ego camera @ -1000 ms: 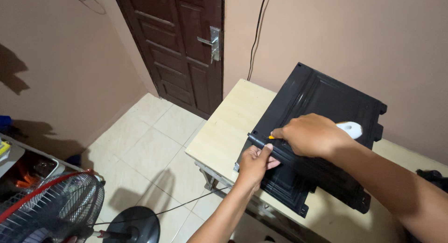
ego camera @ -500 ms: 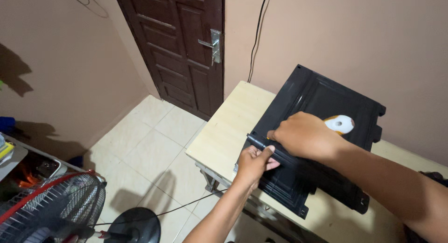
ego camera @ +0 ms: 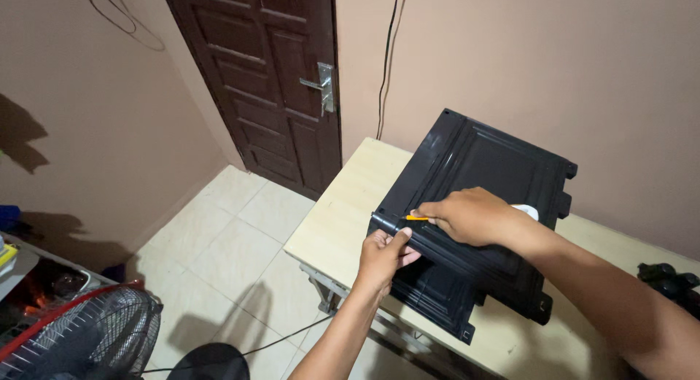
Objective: The person disassembles a black plastic enclosure using a utility knife to pry open clips, then separates the lid and base. They then attach small black feet to a long plastic frame component.
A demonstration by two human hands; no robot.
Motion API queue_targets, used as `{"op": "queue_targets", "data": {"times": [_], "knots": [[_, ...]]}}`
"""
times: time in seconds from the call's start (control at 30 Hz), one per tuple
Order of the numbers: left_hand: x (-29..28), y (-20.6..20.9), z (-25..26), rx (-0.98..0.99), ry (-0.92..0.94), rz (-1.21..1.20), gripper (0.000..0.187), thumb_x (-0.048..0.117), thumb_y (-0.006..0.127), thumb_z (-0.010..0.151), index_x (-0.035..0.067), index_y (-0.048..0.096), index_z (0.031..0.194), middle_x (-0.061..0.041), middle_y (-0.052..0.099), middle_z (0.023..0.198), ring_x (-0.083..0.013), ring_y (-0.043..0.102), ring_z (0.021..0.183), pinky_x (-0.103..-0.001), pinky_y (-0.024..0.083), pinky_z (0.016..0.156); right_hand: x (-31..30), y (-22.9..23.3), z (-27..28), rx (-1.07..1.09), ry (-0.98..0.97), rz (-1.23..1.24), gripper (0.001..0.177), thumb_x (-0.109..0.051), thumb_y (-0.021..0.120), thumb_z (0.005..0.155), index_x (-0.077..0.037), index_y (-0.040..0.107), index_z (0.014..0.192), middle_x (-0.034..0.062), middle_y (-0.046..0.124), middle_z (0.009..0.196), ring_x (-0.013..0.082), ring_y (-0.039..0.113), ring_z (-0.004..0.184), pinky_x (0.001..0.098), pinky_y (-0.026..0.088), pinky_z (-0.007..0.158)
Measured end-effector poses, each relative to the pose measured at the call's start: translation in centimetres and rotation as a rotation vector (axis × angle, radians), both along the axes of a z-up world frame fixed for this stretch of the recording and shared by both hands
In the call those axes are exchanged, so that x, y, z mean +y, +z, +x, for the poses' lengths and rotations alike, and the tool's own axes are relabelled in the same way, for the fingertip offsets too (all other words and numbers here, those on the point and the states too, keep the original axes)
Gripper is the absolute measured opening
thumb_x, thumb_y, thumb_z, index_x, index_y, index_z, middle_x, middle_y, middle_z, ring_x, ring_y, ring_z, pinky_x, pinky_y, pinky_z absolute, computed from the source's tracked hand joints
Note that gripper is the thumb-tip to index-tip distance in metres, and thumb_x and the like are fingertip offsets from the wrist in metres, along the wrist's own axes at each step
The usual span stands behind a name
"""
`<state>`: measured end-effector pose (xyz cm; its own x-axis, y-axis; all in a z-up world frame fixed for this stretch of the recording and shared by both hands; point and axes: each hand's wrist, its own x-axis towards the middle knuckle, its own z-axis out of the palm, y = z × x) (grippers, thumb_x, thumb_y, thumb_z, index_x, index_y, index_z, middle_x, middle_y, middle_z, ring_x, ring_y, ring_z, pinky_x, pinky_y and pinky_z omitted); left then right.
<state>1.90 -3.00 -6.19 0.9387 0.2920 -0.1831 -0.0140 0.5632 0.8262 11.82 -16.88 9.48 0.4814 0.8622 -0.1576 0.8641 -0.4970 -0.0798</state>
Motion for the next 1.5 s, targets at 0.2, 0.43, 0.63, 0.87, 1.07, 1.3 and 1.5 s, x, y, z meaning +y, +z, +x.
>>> {"op": "queue_targets", "data": {"times": [0.2,0.43,0.63,0.87,1.07,1.3,1.5], "knots": [[0.2,0.5,-0.2,0.012,0.007,0.002,0.016,0.015,0.068,0.096,0.000,0.064,0.100,-0.010,0.074,0.089,-0.0160,0.072,0.077,-0.032,0.065,0.075,0.4,0.7,0.7,-0.027,-0.003,-0.128,0.033,-0.029,0.056,0.097,-0.033,0.067,0.128,0.0088,0.076,0.093,0.0318,0.073,0.086,0.0467,0.056,0.078],[0.0,0.1,0.0,0.002,0.033,0.021,0.017,0.014,0.071,0.096,-0.001,0.064,0.100,-0.008,0.069,0.087,-0.0150,0.067,0.074,-0.035,0.065,0.074,3.2,2.7,0.5,-0.082,0.031,-0.271,0.033,-0.023,0.061,0.092,-0.028,0.070,0.124,0.0073,0.076,0.101,0.0306,0.072,0.096,0.0456,0.056,0.083],[0.3,0.6,-0.3,-0.003,0.020,0.013,0.017,0.015,0.067,0.095,0.000,0.064,0.099,-0.011,0.074,0.089,-0.0167,0.072,0.077,-0.033,0.066,0.076,4.6,2.9,-1.1,-0.362,0.195,-0.338,0.022,-0.016,0.062,0.089,-0.019,0.079,0.103,0.0106,0.076,0.094,0.0304,0.073,0.092,0.0427,0.058,0.080],[0.2,0.7,-0.2,0.004,0.028,0.009,0.014,0.013,0.068,0.096,0.001,0.064,0.100,-0.010,0.072,0.089,-0.0163,0.072,0.076,-0.035,0.065,0.077,3.0,1.2,-1.3,-0.550,0.394,-0.223,0.028,-0.021,0.057,0.095,-0.012,0.075,0.114,0.0100,0.074,0.086,0.0283,0.074,0.079,0.0410,0.058,0.067],[0.0,0.8,-0.4,0.051,0.043,0.024,0.018,0.018,0.071,0.095,0.002,0.067,0.100,-0.007,0.072,0.088,-0.0127,0.070,0.076,-0.032,0.064,0.075,0.4,0.9,1.8,-0.323,0.243,-0.161,0.046,-0.019,0.060,0.088,-0.030,0.066,0.132,0.0087,0.073,0.084,0.0300,0.073,0.080,0.0454,0.057,0.069],[-0.1,5.7,-5.3,0.316,0.070,1.095,0.032,0.036,0.080,0.088,0.006,0.073,0.091,-0.008,0.073,0.077,-0.0200,0.068,0.073,-0.033,0.052,0.067,-7.0,0.4,7.4,-0.222,-0.118,-0.041,0.041,-0.030,0.061,0.091,-0.041,0.065,0.131,0.0014,0.078,0.096,0.0282,0.074,0.082,0.0443,0.059,0.075],[-2.6,9.2,-4.7,-0.014,0.485,1.439,0.042,0.027,0.083,0.079,0.000,0.069,0.108,-0.015,0.065,0.105,-0.0336,0.059,0.104,-0.044,0.047,0.086,-11.0,-3.0,11.6,-0.225,-0.368,-0.011,0.041,-0.035,0.055,0.099,-0.046,0.060,0.138,0.0058,0.079,0.096,0.0285,0.075,0.084,0.0446,0.061,0.078]]}}
